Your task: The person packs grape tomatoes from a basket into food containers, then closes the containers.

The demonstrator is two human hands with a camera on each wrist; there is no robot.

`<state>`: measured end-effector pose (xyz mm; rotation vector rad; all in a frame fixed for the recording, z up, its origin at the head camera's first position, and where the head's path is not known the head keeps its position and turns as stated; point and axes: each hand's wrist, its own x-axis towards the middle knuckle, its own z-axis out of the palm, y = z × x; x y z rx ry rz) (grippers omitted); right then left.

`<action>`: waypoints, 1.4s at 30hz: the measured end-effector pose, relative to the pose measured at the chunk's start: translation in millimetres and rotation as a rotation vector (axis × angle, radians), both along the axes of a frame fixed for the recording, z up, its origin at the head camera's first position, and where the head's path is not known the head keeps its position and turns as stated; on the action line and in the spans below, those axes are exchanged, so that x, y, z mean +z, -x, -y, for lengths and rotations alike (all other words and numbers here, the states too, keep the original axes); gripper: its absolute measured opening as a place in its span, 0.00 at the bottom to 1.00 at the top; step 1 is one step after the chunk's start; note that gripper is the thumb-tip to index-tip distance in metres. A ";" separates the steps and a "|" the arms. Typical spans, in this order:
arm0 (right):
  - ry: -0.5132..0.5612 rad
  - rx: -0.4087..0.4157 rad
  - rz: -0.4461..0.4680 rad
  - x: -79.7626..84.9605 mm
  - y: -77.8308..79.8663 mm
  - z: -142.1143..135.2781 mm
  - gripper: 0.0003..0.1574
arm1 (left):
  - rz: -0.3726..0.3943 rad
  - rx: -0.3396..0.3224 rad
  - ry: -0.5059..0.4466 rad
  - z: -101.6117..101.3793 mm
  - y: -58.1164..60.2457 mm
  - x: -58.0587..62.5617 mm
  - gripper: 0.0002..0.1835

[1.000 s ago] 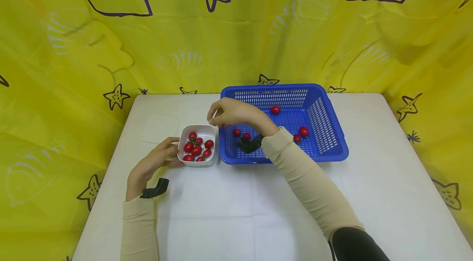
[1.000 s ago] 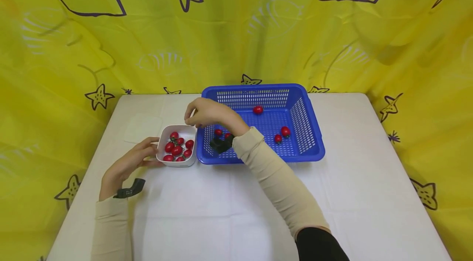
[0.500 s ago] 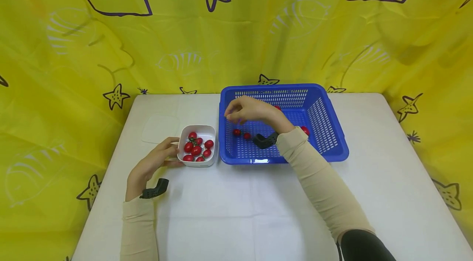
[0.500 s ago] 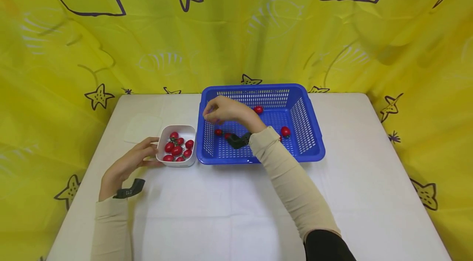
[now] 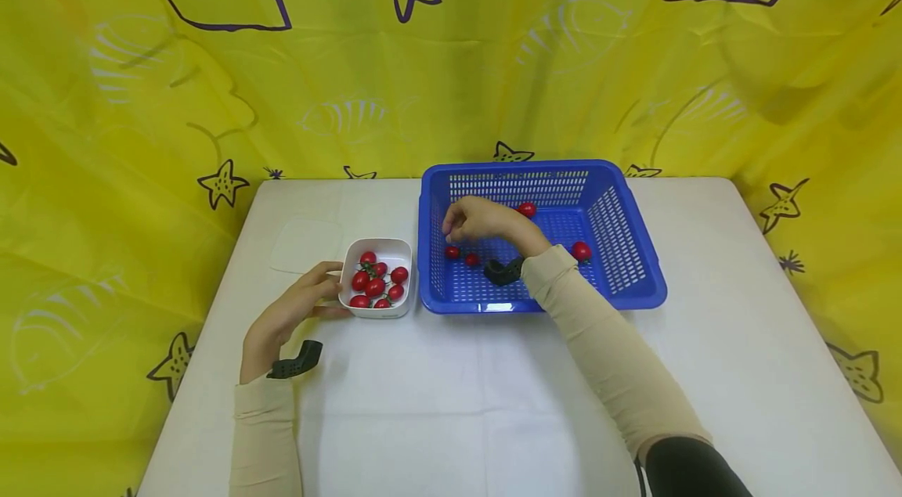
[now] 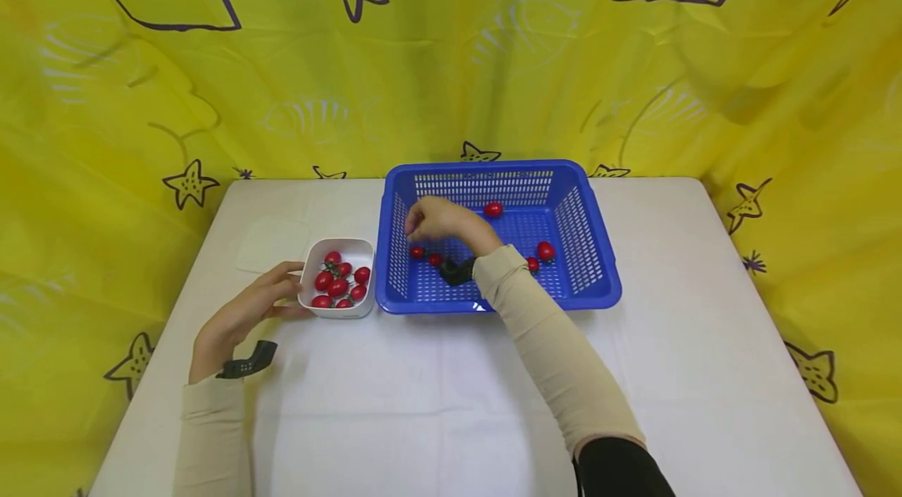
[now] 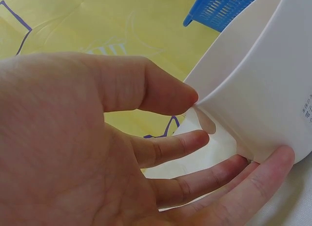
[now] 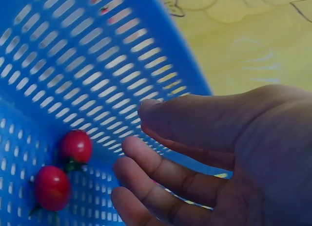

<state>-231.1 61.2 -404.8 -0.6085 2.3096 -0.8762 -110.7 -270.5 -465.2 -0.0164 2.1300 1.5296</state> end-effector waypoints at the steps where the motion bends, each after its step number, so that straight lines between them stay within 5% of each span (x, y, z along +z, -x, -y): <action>1: -0.013 0.004 -0.004 -2.5 1.0 0.9 0.09 | 0.000 0.000 -0.002 0.2 0.0 -0.3 0.29; 14: -0.144 -0.046 0.106 -21.9 4.1 9.6 0.15 | 0.000 0.003 0.006 0.3 -0.3 0.0 0.28; 28: -0.252 0.111 0.005 -35.7 5.3 10.4 0.18 | 0.004 0.006 0.002 -0.1 -1.3 0.3 0.27; 42: -0.233 0.105 -0.036 -42.2 9.6 10.6 0.14 | 0.000 0.001 0.021 0.9 -1.9 0.3 0.27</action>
